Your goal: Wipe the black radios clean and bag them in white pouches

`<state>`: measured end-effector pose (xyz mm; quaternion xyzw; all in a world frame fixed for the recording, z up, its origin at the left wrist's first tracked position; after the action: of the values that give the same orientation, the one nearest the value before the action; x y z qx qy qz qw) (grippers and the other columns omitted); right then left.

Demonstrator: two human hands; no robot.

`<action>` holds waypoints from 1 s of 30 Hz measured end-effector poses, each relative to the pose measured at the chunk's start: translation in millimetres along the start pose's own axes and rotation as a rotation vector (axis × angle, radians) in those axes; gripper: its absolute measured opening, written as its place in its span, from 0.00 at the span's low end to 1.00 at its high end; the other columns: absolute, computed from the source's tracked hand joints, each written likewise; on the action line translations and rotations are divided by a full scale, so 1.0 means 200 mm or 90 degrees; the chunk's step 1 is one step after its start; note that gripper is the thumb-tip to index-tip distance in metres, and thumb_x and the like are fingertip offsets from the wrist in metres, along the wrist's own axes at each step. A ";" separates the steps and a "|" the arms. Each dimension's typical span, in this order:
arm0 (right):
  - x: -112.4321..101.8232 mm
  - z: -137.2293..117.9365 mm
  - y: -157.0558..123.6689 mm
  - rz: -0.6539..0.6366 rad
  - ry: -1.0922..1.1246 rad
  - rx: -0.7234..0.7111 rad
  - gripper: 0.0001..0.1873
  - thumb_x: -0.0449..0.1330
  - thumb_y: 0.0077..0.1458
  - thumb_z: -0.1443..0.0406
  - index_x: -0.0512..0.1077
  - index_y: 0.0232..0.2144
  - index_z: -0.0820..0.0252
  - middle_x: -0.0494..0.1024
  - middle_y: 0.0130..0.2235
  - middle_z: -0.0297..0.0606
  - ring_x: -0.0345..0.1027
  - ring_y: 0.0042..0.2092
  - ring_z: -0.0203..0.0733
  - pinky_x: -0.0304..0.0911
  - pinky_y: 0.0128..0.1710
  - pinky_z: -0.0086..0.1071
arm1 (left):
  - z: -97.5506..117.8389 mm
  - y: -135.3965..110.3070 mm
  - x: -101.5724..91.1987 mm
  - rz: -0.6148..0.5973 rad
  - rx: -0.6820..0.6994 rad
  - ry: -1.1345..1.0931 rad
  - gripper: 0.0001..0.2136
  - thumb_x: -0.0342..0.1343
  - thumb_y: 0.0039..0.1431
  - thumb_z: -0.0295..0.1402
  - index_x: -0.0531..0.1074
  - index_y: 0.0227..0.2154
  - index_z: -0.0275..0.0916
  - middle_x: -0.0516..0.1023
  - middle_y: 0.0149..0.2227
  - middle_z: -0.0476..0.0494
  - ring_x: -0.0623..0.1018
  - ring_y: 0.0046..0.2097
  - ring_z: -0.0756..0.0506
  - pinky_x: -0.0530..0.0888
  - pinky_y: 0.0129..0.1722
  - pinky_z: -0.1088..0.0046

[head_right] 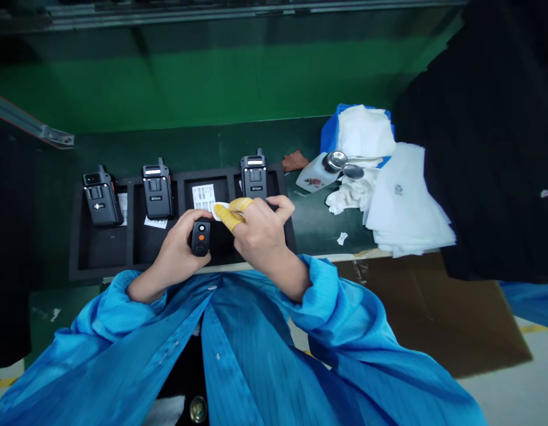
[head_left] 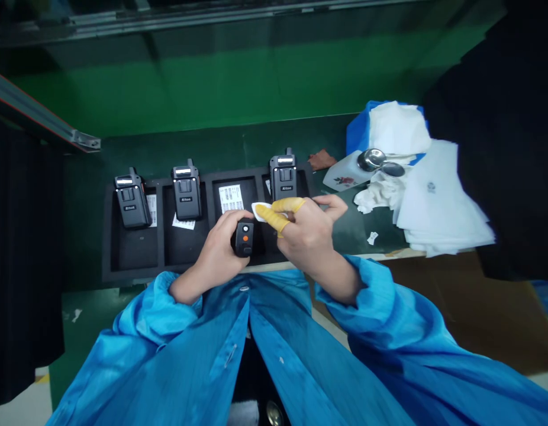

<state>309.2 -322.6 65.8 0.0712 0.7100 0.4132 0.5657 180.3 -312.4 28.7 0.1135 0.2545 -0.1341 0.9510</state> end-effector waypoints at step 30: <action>0.12 0.29 -0.20 -0.059 0.033 0.124 0.22 0.51 0.42 0.78 0.78 0.31 0.54 0.75 0.31 0.32 0.64 0.34 0.34 0.44 0.43 0.37 | -0.02 0.24 -0.07 0.037 -0.103 0.291 0.33 0.64 0.49 0.39 0.61 0.57 0.35 0.72 0.54 0.35 0.72 0.56 0.36 0.70 0.54 0.59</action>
<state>364.6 -305.7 21.2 0.0822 0.7638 0.3171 0.5562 181.6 -264.1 38.4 0.0718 0.4699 -0.0569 0.8780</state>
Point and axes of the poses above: each hand's wrist, its own y-axis towards the middle knuckle, its own x-axis out of the palm, z = x × y, the point moved 7 cm from there along y, towards the middle knuckle
